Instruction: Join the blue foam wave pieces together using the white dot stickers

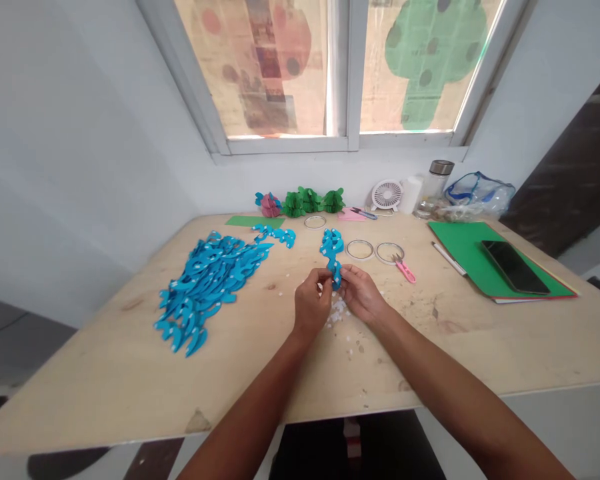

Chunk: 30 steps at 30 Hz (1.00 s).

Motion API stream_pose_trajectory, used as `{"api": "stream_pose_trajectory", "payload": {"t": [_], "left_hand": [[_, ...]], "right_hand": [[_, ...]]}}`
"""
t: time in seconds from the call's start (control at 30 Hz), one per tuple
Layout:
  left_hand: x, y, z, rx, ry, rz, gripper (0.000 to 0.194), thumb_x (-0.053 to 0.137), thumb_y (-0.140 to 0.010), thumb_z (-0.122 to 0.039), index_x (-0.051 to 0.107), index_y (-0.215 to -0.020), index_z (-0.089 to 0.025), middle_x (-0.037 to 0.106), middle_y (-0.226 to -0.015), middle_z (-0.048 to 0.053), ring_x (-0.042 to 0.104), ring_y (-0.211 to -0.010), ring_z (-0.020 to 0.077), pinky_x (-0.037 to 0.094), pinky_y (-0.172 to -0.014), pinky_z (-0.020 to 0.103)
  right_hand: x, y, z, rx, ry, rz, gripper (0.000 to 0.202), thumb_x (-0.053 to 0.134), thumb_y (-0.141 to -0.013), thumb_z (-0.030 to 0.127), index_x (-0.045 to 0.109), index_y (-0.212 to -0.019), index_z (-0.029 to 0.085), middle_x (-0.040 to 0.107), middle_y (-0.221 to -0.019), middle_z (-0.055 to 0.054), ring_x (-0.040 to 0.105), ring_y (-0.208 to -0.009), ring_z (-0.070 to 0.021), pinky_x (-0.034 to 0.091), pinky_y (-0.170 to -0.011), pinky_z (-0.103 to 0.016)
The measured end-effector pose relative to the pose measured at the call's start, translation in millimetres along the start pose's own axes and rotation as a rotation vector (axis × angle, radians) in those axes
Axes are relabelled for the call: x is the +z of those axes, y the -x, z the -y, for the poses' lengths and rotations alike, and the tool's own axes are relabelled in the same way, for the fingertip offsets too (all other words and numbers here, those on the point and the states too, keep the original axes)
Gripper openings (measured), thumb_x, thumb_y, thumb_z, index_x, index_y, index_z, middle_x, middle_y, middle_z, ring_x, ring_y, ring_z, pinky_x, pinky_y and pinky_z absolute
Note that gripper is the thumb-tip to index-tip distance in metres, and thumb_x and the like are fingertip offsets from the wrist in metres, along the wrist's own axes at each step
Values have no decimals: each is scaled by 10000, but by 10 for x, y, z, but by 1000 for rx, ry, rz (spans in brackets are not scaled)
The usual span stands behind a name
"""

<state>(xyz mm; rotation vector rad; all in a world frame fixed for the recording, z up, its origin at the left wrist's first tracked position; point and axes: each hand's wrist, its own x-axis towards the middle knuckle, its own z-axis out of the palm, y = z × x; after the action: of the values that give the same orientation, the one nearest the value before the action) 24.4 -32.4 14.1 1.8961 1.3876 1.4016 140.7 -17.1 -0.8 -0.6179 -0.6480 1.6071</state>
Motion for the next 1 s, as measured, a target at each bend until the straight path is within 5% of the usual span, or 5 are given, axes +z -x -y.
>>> {"api": "stream_pose_trajectory", "payload": {"t": [0.33,1.0], "left_hand": [[1,-47,107,-143,85,-86,360,626,-640,-231,567,-993,-193,586,-749,-3,545,-650,129,449,-621,252],[-56,-123,138,-525,614,-107,161,640,-614,-278,629,-707,-148,662,-644,30,595,-608,143,413,-561,245]], "right_hand": [[19,28,-10,46,19,38,144,711,-687,257,602,-723,171,622,-616,17,579,-613,-104,477,-630,-230],[12,43,-11,80,22,62,178,702,-701,279,576,-788,189,653,-693,7,623,-664,-134,473,-635,-263]]}}
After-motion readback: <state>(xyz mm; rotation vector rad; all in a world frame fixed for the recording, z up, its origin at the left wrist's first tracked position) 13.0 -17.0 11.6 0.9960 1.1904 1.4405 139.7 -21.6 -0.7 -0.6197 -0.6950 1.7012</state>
